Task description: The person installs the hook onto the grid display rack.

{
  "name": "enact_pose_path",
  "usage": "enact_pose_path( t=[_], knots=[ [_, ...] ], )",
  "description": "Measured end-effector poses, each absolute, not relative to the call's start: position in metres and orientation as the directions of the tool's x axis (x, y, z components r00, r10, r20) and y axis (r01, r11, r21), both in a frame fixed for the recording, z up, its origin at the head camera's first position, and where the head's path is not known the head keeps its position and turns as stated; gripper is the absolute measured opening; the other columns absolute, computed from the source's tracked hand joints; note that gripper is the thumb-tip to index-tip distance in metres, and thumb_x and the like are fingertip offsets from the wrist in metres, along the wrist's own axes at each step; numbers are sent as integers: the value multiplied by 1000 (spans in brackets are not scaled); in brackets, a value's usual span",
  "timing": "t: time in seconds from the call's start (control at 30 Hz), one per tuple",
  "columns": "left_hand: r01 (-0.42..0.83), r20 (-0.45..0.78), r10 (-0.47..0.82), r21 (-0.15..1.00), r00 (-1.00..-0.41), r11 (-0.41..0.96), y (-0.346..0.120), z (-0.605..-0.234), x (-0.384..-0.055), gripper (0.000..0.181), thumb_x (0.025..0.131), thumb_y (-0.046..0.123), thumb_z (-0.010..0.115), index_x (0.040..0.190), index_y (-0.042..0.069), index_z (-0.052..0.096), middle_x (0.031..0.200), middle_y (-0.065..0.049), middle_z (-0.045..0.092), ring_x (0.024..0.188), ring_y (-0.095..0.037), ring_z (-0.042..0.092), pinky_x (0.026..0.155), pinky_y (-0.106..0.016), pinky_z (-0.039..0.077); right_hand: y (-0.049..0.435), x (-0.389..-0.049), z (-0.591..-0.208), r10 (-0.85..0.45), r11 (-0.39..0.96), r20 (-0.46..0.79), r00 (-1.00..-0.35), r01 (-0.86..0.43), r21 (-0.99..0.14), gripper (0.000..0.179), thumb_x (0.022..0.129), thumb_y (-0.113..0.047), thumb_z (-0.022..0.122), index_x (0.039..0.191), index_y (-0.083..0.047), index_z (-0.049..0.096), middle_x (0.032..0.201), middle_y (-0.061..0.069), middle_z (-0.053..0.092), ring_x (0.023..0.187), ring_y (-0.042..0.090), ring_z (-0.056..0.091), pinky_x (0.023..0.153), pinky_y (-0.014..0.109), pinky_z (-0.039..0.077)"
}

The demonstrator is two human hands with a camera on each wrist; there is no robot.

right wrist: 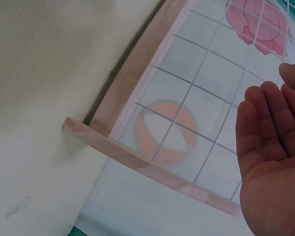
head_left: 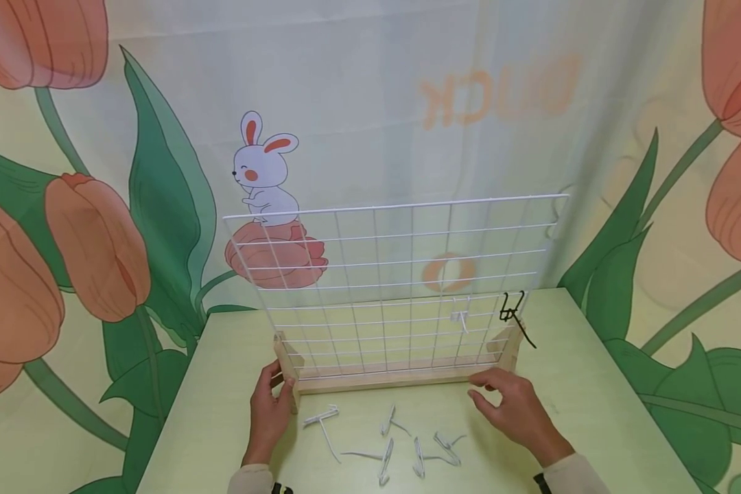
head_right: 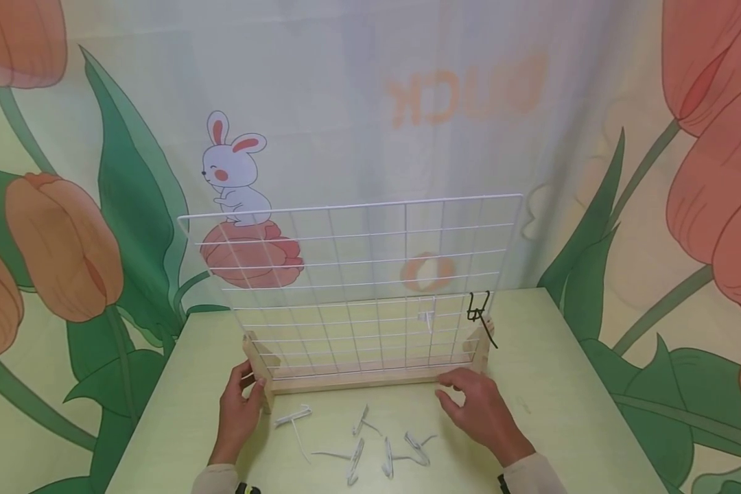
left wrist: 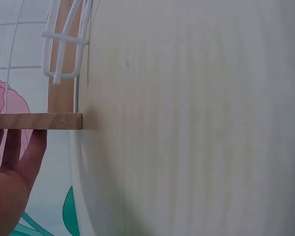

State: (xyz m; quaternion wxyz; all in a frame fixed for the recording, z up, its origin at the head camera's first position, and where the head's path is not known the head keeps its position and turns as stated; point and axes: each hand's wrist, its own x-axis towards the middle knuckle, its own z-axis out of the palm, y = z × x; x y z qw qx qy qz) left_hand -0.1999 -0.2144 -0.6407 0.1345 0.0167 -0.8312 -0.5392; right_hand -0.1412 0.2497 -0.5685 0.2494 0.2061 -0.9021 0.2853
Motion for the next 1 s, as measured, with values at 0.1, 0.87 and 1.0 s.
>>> enact_pose_path(
  t=[0.1, 0.87, 1.0],
  knots=[
    [122, 211, -171, 899, -962, 422, -215, -641, -199, 47, 106, 11, 65, 150, 18, 52, 146, -11, 61, 131, -33, 63, 91, -39, 60, 250, -141, -575, -244, 748, 550, -799, -516, -418, 27, 79, -9, 92, 102, -18, 80, 99, -8, 78, 82, 4, 70, 70, 30, 61],
    [133, 218, -161, 897, -963, 421, -215, -642, -202, 46, 106, 11, 64, 151, 16, 51, 146, -12, 61, 130, -34, 63, 92, -47, 60, 242, -138, -621, -379, 686, 384, -842, -534, -494, 25, 84, -10, 88, 106, -16, 79, 105, -6, 78, 94, 15, 74, 78, 33, 63],
    [130, 218, -168, 898, -962, 420, -214, -643, -201, 46, 106, 10, 63, 150, 17, 51, 145, -12, 61, 130, -33, 63, 92, -47, 60, 243, -138, -631, -421, 689, 381, -823, -563, -456, 24, 83, -10, 88, 104, -16, 78, 104, -9, 77, 97, 14, 73, 82, 33, 61]
  ],
)
